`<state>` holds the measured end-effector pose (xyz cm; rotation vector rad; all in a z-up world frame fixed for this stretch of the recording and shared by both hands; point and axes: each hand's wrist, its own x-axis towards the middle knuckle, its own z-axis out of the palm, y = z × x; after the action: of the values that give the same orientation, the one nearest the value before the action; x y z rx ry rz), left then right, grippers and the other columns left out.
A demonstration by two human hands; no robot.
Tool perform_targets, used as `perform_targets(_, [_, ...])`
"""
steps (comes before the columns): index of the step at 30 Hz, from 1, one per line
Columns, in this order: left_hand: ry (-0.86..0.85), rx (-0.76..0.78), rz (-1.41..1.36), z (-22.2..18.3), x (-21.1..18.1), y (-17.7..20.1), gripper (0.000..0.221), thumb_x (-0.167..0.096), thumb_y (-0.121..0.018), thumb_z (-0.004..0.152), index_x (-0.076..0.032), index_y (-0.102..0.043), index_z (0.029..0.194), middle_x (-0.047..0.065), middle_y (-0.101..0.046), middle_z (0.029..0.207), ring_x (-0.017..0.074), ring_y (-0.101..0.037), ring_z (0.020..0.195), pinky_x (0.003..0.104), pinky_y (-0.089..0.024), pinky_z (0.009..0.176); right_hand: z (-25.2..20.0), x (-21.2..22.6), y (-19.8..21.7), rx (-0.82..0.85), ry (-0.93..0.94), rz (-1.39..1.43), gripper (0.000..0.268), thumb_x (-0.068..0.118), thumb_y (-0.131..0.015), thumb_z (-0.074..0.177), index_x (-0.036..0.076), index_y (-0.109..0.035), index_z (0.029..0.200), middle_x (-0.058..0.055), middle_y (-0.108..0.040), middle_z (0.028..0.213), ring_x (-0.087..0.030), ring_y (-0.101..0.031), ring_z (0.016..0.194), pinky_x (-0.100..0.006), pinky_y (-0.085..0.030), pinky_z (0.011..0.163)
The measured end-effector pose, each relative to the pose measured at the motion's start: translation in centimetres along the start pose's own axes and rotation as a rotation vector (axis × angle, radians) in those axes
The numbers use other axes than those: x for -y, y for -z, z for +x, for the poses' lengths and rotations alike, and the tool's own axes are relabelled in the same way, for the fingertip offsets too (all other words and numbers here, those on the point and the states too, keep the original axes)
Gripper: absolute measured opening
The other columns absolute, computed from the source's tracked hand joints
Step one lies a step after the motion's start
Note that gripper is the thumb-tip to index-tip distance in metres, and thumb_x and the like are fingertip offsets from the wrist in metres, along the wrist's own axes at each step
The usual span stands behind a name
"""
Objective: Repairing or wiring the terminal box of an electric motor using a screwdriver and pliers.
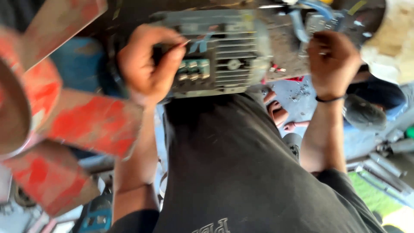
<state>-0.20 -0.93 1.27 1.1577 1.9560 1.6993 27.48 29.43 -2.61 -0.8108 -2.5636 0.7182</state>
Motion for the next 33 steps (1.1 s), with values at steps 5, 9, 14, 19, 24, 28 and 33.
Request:
perform_targets(5, [-0.015,-0.092,0.068,-0.3,0.2,-1.2,0.017,-0.007,-0.074,0.103,0.007,-0.065,0.109,0.019,-0.067,0.100,0.0317,-0.064,0.093,0.040,-0.051,0.088,-2.5,-5.7,-0.7,0.380,0.013,-0.162,0.019,0.009,-0.078,0.100,0.010,-0.078,0.119,-0.006,-0.077,0.109,-0.016,-0.067,0.077,-0.033,-0.052,0.066])
perform_targets(9, [0.071,-0.213,0.139,-1.0,1.3,-1.9,0.021,-0.014,-0.068,0.104,0.003,-0.067,0.092,0.016,-0.067,0.092,0.0285,-0.059,0.084,0.041,-0.044,0.084,-4.2,-6.1,-1.6,0.597,-0.041,-0.201,0.015,0.013,-0.077,0.099,0.016,-0.077,0.114,-0.006,-0.075,0.109,-0.017,-0.075,0.087,-0.034,-0.059,0.065])
perform_targets(14, [0.219,-0.293,-0.167,-0.9,1.4,-2.3,0.017,-0.009,-0.068,0.098,0.002,-0.059,0.108,0.016,-0.061,0.102,0.0218,-0.061,0.085,0.031,-0.049,0.077,-5.9,-6.5,-3.9,0.368,0.075,-0.152,0.017,0.015,-0.083,0.093,0.011,-0.075,0.107,-0.006,-0.067,0.104,-0.028,-0.068,0.086,-0.043,-0.048,0.054])
perform_targets(19, [0.165,-0.227,-0.089,-0.1,0.7,-2.5,0.026,-0.021,-0.069,0.097,0.000,-0.062,0.110,0.013,-0.062,0.101,0.0202,-0.058,0.085,0.030,-0.047,0.077,-6.9,-8.8,-4.0,0.352,0.106,-0.149,0.010,0.025,-0.082,0.103,0.019,-0.078,0.110,-0.003,-0.071,0.109,-0.026,-0.070,0.090,-0.039,-0.050,0.065])
perform_targets(24, [0.116,-0.037,0.118,1.6,-2.1,-1.1,0.022,-0.017,-0.074,0.097,-0.010,-0.069,0.117,0.002,-0.054,0.086,0.0186,-0.053,0.090,0.032,-0.042,0.088,-4.7,-5.8,-2.5,0.376,-0.141,0.249,0.015,0.002,-0.069,0.109,0.001,-0.070,0.124,-0.010,-0.075,0.109,-0.017,-0.068,0.087,-0.030,-0.054,0.079])
perform_targets(28, [0.014,-0.003,0.088,1.8,-1.5,-1.1,0.011,-0.009,-0.076,0.096,-0.010,-0.074,0.107,0.002,-0.059,0.085,0.0188,-0.052,0.087,0.032,-0.044,0.086,-0.4,2.2,-0.7,0.156,0.101,0.251,0.009,-0.008,-0.069,0.112,-0.009,-0.074,0.119,-0.019,-0.071,0.104,-0.030,-0.067,0.094,-0.040,-0.050,0.083])
perform_targets(33, [-0.075,0.033,0.080,1.7,-1.5,-0.6,0.003,-0.008,-0.075,0.097,-0.008,-0.075,0.100,0.006,-0.066,0.100,0.0234,-0.060,0.099,0.037,-0.050,0.092,4.1,12.0,0.0,0.145,0.462,0.298,0.009,-0.021,-0.069,0.108,-0.014,-0.073,0.112,-0.029,-0.072,0.109,-0.038,-0.068,0.098,-0.046,-0.054,0.087])
